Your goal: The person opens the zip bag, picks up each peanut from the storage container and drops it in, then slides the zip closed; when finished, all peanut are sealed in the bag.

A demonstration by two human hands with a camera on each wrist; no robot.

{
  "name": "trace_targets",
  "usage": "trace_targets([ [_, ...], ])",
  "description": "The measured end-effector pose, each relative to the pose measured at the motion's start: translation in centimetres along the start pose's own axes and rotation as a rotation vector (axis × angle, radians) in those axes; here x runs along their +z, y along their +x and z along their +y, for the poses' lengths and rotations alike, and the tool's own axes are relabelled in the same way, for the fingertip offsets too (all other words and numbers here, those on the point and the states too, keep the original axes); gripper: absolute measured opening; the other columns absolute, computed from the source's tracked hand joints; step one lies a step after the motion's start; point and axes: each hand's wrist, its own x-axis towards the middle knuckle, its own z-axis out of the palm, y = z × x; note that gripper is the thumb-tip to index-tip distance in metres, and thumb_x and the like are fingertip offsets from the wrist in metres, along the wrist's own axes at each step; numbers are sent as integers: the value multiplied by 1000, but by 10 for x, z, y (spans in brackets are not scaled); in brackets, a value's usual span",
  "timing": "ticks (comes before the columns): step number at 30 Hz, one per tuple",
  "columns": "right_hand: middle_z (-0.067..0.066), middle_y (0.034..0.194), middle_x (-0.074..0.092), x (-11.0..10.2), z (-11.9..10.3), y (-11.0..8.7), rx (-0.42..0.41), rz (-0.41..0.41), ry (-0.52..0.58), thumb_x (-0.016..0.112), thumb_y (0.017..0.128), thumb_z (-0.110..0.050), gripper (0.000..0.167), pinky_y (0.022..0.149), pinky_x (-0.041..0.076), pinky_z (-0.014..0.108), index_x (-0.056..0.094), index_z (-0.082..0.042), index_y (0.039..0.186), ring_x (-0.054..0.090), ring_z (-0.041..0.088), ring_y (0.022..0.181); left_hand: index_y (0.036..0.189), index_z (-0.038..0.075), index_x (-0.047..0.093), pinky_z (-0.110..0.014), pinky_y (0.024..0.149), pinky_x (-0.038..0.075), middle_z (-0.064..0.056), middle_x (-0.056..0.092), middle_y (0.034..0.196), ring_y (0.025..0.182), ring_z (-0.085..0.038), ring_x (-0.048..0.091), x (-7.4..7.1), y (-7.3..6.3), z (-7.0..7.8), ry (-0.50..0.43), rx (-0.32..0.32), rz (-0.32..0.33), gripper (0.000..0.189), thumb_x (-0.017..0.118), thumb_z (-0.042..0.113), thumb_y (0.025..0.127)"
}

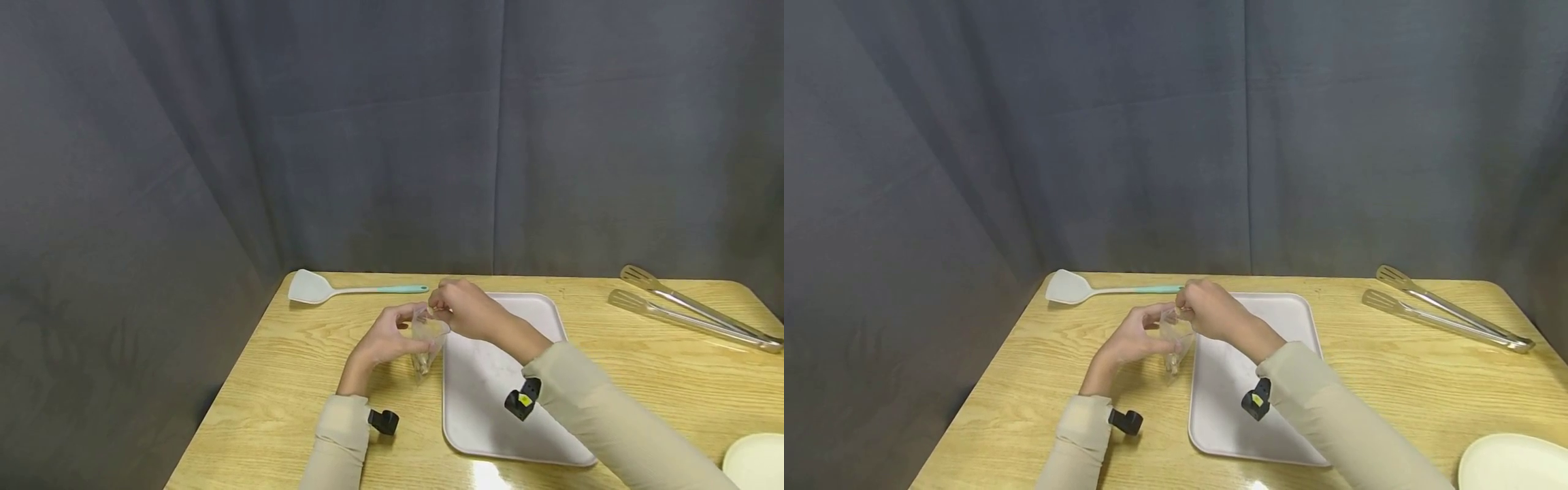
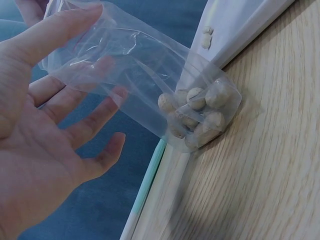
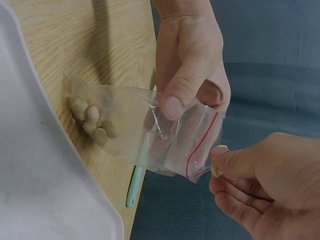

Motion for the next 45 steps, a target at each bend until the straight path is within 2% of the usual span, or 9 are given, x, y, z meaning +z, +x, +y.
trace_targets([
  [3,5,79,63,-2,-1,-1,10,-7,1,73,84,7,9,64,54,30,74,-2,87,63,17,73,134,-1,59,-54,102,39,-14,64,127,118,-35,56,-1,-4,19,11,2,-12,58,79,3,80],
  [11,7,80,65,-4,-5,0,16,2,10,77,83,4,7,64,54,29,75,-1,88,63,18,72,133,-1,60,-56,101,39,-14,64,128,116,-35,57,-1,-3,19,8,12,-15,57,79,3,79],
  [15,6,79,65,-3,-5,1,3,3,16,78,83,0,5,63,53,28,75,-2,88,63,17,71,134,0,60,-61,103,36,-15,63,130,118,-35,55,-1,-1,12,-3,1,-20,58,80,4,79],
  [19,2,77,63,-5,1,0,11,-6,-3,76,82,5,9,63,52,30,73,-4,83,60,16,70,135,1,59,-62,104,35,-15,61,132,121,-35,54,1,4,-7,-7,-2,-17,60,81,4,79],
  [22,2,77,64,-9,11,-3,47,-12,-19,75,81,8,12,65,52,33,72,-4,84,60,17,72,136,4,60,-59,105,36,-12,62,133,123,-33,53,2,8,-18,-7,-2,-9,62,82,5,78],
  [27,9,83,68,-12,41,-13,166,-22,-33,75,83,4,8,69,55,40,74,1,91,63,22,76,138,10,60,-53,104,39,-3,64,130,123,-24,53,1,9,-21,19,-19,5,66,85,12,77],
  [35,11,87,70,10,92,-40,315,-119,-94,66,82,10,14,76,53,48,69,-3,78,64,29,82,139,13,59,-49,103,39,1,67,123,121,-17,53,2,5,-20,34,-22,0,67,85,16,77],
  [41,8,88,72,26,104,-51,327,-160,-104,60,81,15,25,73,53,42,67,-7,69,61,22,78,139,13,59,-47,104,40,8,66,124,122,-15,52,1,4,-23,36,-28,11,67,85,16,77],
  [45,8,87,71,33,105,-52,360,-161,-112,65,79,14,24,71,52,40,72,-8,75,60,21,76,138,13,60,-50,105,39,5,65,127,124,-18,51,0,3,-25,38,-21,18,66,85,16,77],
])
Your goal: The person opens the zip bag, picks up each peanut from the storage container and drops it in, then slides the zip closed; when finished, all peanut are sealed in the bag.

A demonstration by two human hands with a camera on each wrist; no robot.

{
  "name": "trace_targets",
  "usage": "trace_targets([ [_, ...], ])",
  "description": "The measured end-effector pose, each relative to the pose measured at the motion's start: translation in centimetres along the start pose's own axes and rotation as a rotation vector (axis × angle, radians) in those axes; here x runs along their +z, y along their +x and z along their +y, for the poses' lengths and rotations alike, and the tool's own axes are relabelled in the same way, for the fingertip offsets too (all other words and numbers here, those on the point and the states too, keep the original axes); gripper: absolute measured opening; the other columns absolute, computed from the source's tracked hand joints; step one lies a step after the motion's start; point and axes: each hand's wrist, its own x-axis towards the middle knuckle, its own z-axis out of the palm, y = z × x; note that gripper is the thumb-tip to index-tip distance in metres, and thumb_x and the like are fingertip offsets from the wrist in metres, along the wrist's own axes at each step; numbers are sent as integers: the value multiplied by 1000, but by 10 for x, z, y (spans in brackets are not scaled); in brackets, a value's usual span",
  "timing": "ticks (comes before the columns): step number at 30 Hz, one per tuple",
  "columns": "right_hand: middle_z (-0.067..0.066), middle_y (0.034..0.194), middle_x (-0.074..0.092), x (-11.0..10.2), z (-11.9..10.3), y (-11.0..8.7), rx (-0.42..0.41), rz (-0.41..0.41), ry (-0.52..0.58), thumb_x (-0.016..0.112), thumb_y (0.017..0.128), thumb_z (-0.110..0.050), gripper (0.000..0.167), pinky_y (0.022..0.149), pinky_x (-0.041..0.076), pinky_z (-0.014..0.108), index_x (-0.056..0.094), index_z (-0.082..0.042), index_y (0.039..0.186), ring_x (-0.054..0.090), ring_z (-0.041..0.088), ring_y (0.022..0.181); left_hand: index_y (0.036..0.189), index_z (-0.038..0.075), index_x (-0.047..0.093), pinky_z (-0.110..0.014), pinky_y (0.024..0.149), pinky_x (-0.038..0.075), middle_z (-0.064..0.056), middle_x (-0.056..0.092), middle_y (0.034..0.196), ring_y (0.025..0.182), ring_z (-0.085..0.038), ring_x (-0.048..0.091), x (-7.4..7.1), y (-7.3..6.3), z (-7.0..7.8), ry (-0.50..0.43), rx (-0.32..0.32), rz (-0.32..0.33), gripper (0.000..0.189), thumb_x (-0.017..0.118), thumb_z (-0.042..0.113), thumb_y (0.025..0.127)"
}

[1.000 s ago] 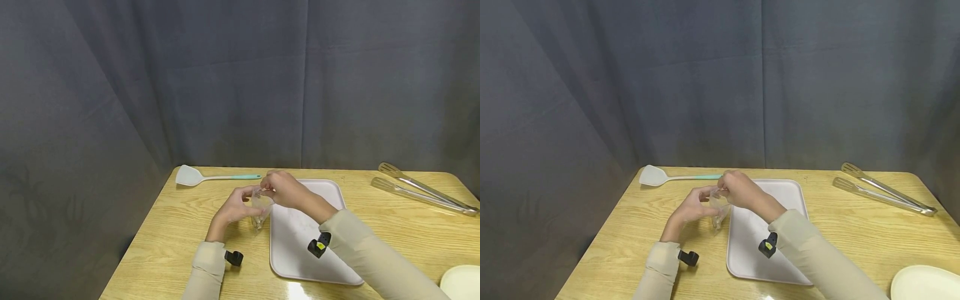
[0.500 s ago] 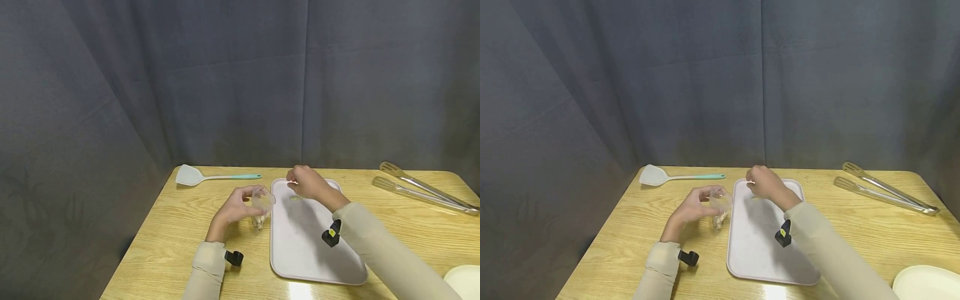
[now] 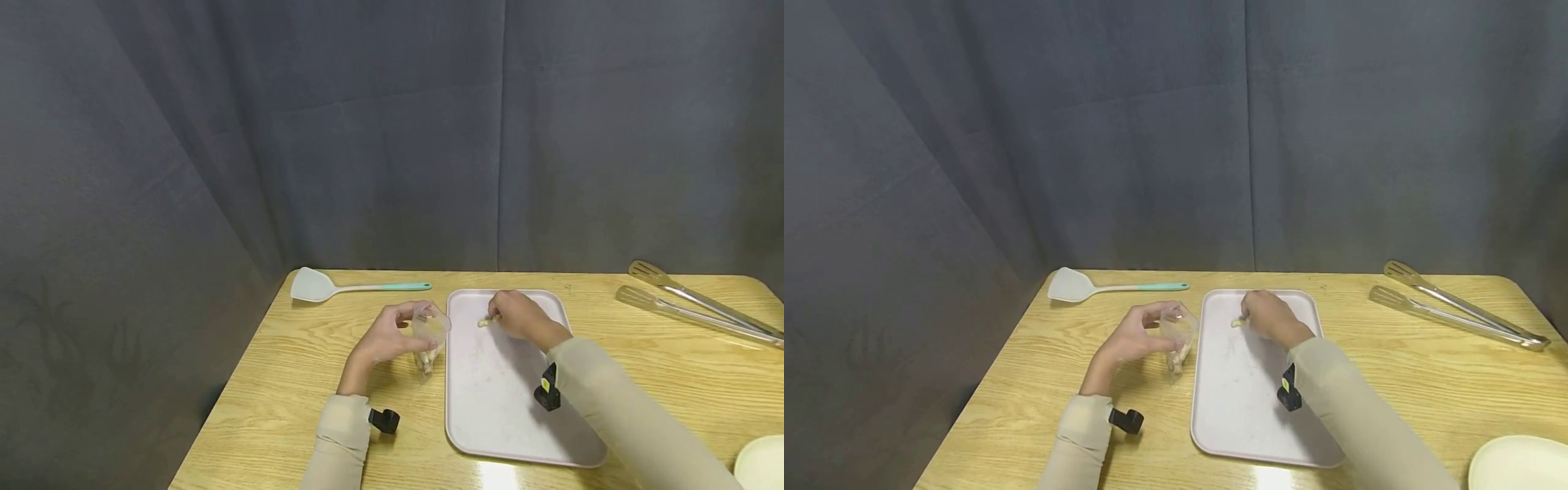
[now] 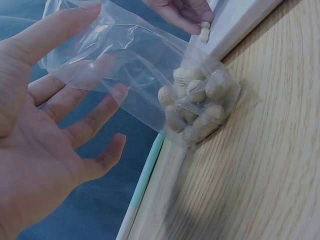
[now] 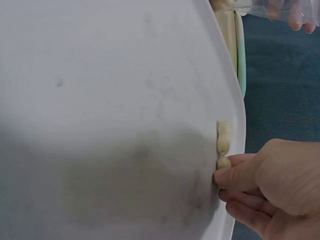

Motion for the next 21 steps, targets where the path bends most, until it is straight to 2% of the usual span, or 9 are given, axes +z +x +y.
trace_targets([
  [5,7,82,69,-1,1,-3,-5,6,-7,67,79,12,20,69,50,40,73,-6,77,57,20,72,138,14,60,-51,105,38,1,64,129,124,-20,51,0,1,0,-15,2,-6,66,85,15,78],
  [8,2,73,63,-4,3,-7,-11,18,-2,65,79,13,22,63,44,35,69,-8,71,49,18,67,138,17,60,-49,105,39,4,64,128,122,-17,53,1,2,2,-17,-1,-14,66,86,16,77],
  [11,-3,62,42,-11,2,-8,-12,23,12,60,79,15,32,57,32,31,53,-11,61,36,15,61,139,17,60,-48,106,39,5,64,128,120,-16,54,2,4,3,-23,2,-19,67,85,15,77],
  [15,-5,63,25,-28,-11,-4,-80,57,13,57,79,15,42,56,25,29,38,-15,58,29,13,60,138,11,59,-49,104,40,4,64,129,118,-17,55,2,3,2,-30,0,-19,66,85,14,77],
  [16,-6,63,26,-33,-17,-3,-112,72,10,59,79,15,42,56,25,29,39,-16,58,30,12,60,138,10,60,-49,104,40,4,64,129,118,-17,56,2,3,2,-33,1,-20,66,85,13,77],
  [21,1,68,56,-53,-59,3,-247,127,12,68,77,13,26,59,46,33,61,-9,66,52,16,65,134,14,63,-46,102,41,4,65,125,117,-16,56,3,2,1,-29,-1,-16,63,85,13,76],
])
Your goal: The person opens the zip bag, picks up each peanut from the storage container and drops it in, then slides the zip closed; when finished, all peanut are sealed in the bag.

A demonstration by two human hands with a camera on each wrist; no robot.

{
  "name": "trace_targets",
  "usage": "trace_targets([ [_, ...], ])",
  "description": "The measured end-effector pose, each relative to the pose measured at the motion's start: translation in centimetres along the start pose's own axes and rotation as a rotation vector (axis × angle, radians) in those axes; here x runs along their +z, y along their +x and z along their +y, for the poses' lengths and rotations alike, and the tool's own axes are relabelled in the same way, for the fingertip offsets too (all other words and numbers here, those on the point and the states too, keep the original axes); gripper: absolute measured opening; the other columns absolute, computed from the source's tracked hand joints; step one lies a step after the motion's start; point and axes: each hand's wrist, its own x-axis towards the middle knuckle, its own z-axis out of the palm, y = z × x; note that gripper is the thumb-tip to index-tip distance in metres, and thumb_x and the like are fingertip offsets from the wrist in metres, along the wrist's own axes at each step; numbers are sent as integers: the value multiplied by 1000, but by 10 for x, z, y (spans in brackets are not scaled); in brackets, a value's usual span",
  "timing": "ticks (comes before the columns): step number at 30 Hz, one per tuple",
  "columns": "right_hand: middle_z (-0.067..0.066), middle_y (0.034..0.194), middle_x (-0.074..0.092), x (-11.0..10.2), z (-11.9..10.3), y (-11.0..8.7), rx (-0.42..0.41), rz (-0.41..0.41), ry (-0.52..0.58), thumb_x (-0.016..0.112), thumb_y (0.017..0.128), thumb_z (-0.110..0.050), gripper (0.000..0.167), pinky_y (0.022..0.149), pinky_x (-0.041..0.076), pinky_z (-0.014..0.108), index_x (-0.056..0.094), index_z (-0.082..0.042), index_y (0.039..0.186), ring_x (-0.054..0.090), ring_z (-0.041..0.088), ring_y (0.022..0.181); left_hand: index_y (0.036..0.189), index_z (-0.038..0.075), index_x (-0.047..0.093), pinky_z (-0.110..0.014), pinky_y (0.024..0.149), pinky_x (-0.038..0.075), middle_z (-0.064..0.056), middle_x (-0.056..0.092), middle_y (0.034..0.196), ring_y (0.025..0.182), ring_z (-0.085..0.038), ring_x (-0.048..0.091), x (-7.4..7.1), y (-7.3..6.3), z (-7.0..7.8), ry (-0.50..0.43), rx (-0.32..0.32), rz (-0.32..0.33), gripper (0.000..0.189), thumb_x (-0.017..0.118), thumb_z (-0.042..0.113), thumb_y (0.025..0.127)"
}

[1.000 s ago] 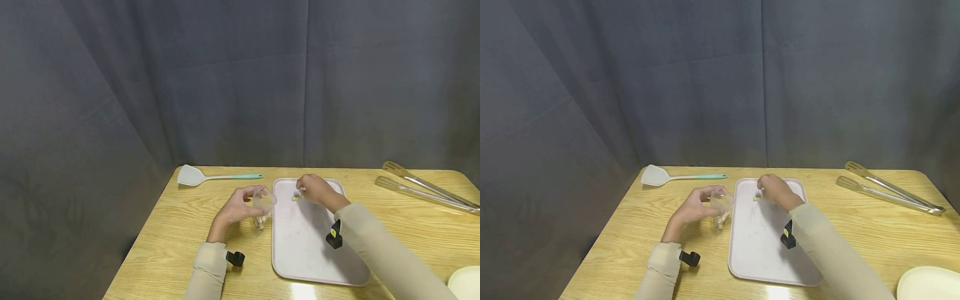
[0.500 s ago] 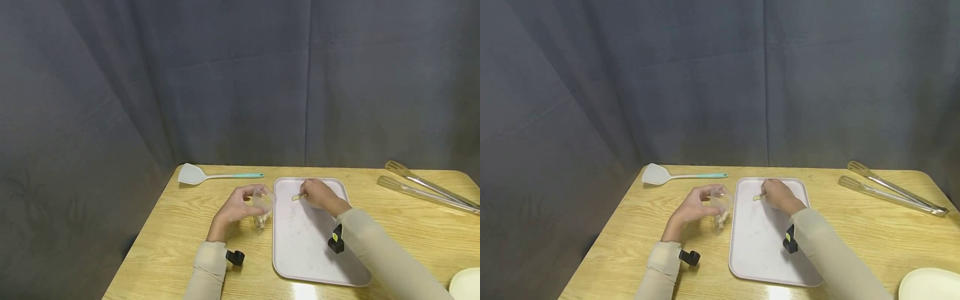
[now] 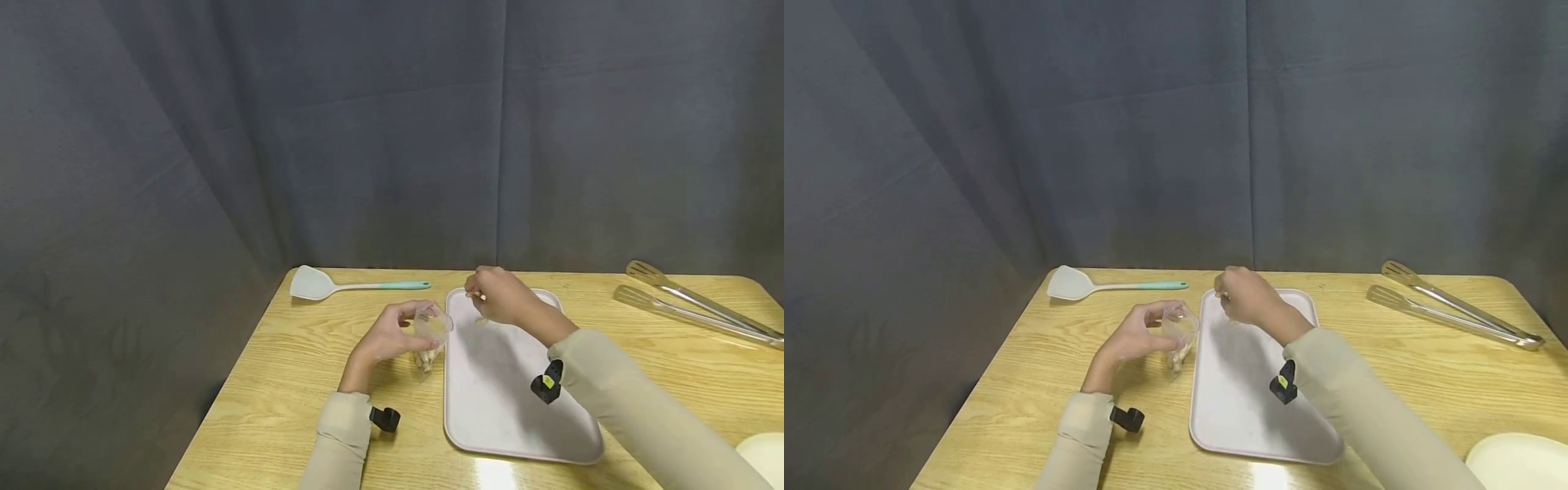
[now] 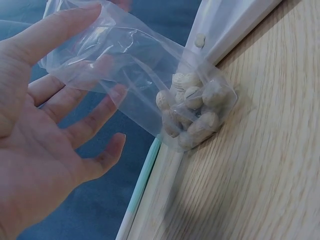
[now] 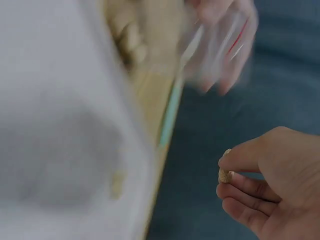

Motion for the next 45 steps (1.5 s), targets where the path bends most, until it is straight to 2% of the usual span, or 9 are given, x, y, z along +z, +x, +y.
trace_targets([
  [2,6,77,65,-2,-15,6,-43,14,12,70,78,12,20,64,52,38,68,-7,73,59,21,72,134,15,63,-47,101,42,4,65,126,116,-16,57,1,0,0,-3,-2,7,62,85,13,76],
  [6,5,80,68,0,-38,13,-98,18,70,70,81,9,14,66,54,37,73,-4,82,63,22,74,134,13,63,-48,100,43,2,65,126,115,-16,57,1,1,-1,0,25,1,60,84,14,78],
  [10,4,82,70,2,-52,15,-81,-14,114,71,85,4,10,68,55,35,76,-4,87,65,17,75,133,12,63,-50,100,42,2,66,127,114,-17,58,1,3,-1,13,63,-15,57,83,16,79],
  [14,4,82,69,3,-59,17,-68,-33,121,72,85,3,8,68,55,34,76,-4,87,64,16,74,130,13,65,-51,100,43,3,66,124,111,-18,60,1,1,-2,12,55,-14,55,83,15,79],
  [24,4,78,68,-1,-60,19,-81,-8,127,75,83,3,6,62,51,32,75,-2,85,60,16,66,135,8,61,-57,102,40,-10,65,125,114,-27,57,0,1,-1,-9,35,-11,61,83,11,78],
  [28,4,79,69,-1,-61,19,-74,-7,128,76,82,2,6,65,53,33,75,-2,87,62,17,70,137,7,60,-57,103,39,-8,64,128,116,-29,56,1,1,-1,-12,30,-13,63,83,11,78],
  [38,8,86,71,-1,-58,18,-56,-12,135,78,82,1,10,71,56,37,75,-1,92,67,22,79,134,12,63,-48,100,43,1,65,126,114,-16,58,0,1,-2,7,34,-10,61,85,16,78],
  [42,9,88,71,-4,-50,16,-40,-10,129,75,82,4,13,72,56,38,75,0,94,67,23,80,133,11,64,-44,98,45,1,66,125,112,-16,59,0,2,-2,-5,36,-14,60,85,15,77],
  [45,9,87,70,-5,-37,15,-15,4,129,72,82,6,14,72,56,39,74,1,95,66,24,80,132,12,64,-42,95,47,1,66,123,109,-17,60,0,1,0,-18,8,-15,60,85,14,77],
])
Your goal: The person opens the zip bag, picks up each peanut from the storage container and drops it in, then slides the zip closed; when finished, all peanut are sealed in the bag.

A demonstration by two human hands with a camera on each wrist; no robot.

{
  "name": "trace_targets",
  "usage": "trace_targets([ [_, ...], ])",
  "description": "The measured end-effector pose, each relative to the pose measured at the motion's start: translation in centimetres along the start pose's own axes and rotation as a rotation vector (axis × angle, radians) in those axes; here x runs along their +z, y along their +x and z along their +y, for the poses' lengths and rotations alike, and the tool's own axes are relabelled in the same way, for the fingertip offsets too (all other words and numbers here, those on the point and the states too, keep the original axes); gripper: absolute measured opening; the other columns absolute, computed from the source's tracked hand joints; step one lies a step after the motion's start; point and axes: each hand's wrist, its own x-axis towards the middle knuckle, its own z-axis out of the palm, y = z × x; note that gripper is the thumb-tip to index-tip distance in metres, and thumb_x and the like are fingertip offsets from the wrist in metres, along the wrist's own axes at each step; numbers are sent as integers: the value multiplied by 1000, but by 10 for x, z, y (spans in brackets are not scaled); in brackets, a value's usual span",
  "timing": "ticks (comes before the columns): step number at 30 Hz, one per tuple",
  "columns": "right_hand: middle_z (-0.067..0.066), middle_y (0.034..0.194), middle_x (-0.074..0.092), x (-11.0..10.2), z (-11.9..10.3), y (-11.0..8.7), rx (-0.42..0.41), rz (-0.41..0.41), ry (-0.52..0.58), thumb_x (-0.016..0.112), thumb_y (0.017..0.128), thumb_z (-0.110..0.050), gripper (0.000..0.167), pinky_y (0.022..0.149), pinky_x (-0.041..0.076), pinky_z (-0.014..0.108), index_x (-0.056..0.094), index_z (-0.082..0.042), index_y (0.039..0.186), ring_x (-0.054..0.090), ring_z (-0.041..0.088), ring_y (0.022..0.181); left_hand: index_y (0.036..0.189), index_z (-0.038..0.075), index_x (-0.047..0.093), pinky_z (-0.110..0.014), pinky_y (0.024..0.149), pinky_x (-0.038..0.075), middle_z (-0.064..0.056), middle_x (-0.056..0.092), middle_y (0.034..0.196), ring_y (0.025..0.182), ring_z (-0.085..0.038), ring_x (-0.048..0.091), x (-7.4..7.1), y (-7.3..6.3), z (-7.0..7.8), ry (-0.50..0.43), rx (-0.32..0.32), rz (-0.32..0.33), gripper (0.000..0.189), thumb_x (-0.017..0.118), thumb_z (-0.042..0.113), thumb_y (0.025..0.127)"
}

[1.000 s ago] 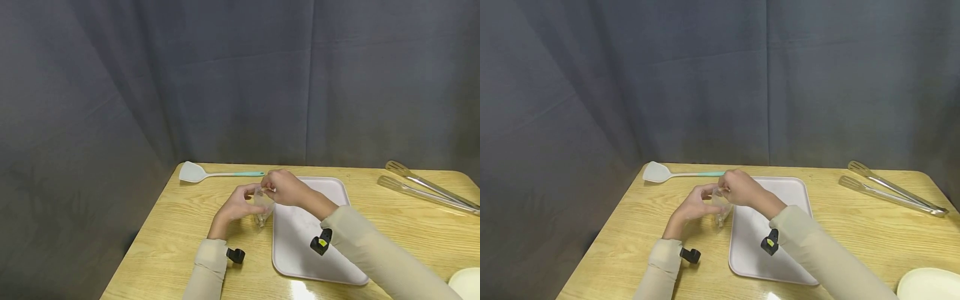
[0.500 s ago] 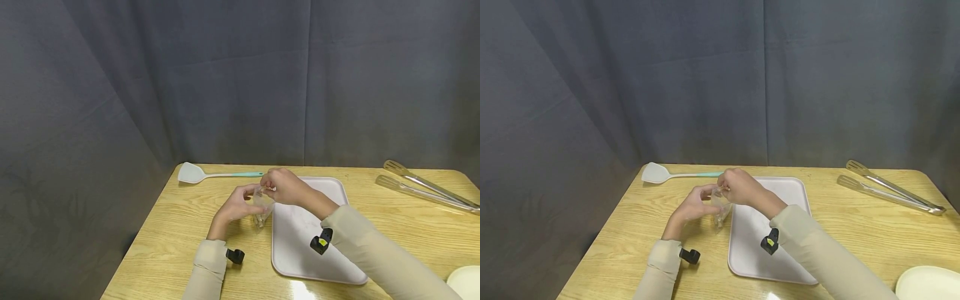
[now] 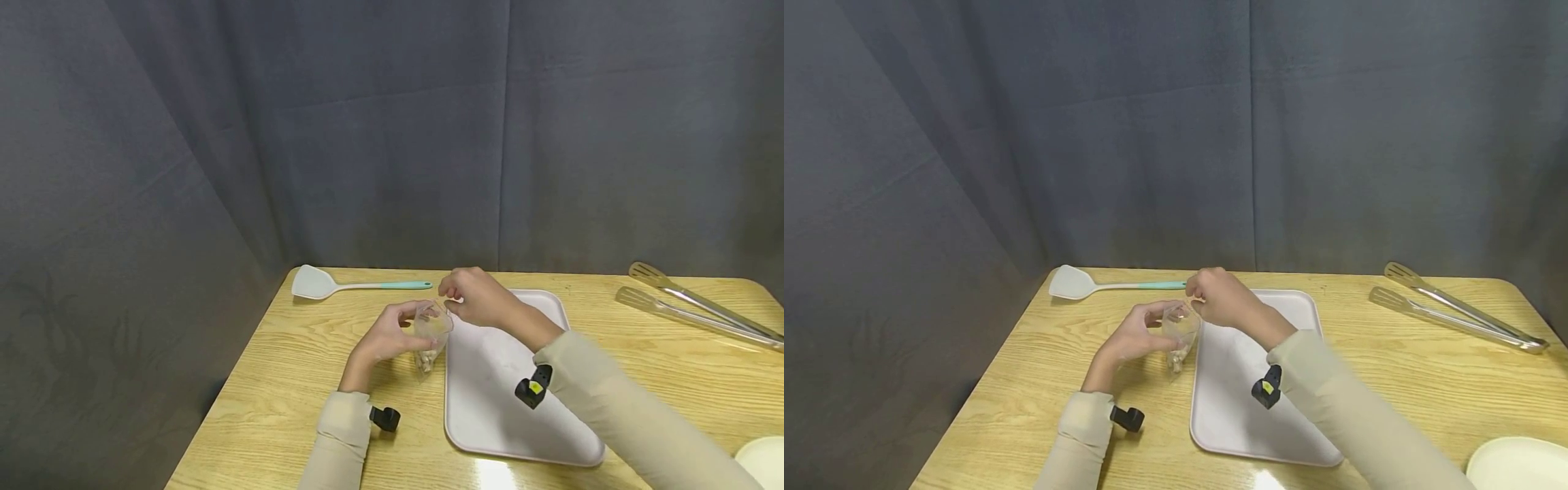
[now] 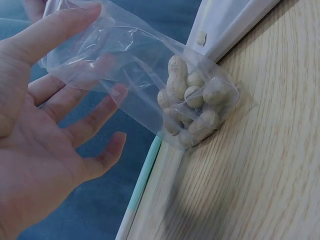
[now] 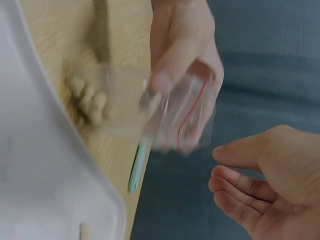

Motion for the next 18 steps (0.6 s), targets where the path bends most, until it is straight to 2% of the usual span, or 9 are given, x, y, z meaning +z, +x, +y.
trace_targets([
  [4,11,84,70,3,25,-4,46,7,-27,72,81,8,12,71,55,41,74,1,91,65,25,77,135,11,62,-42,96,46,2,66,123,112,-18,58,0,-2,1,4,-16,10,63,85,13,76],
  [9,10,80,68,15,54,-15,105,-67,-81,73,77,7,11,70,54,43,71,1,86,63,23,73,137,9,60,-42,99,43,3,67,122,114,-16,57,1,-2,-1,13,-5,6,65,85,14,77],
  [14,12,84,68,28,72,-21,179,-162,-95,73,76,6,13,74,54,44,71,3,88,64,28,80,137,11,61,-42,98,44,4,66,123,113,-14,57,1,-3,-1,27,-11,14,65,85,14,77],
  [18,6,77,66,40,82,-24,168,-165,-98,69,75,10,11,70,52,39,69,0,79,60,22,74,137,12,60,-42,99,43,2,66,124,116,-13,56,-1,-2,0,43,1,13,65,85,15,77],
])
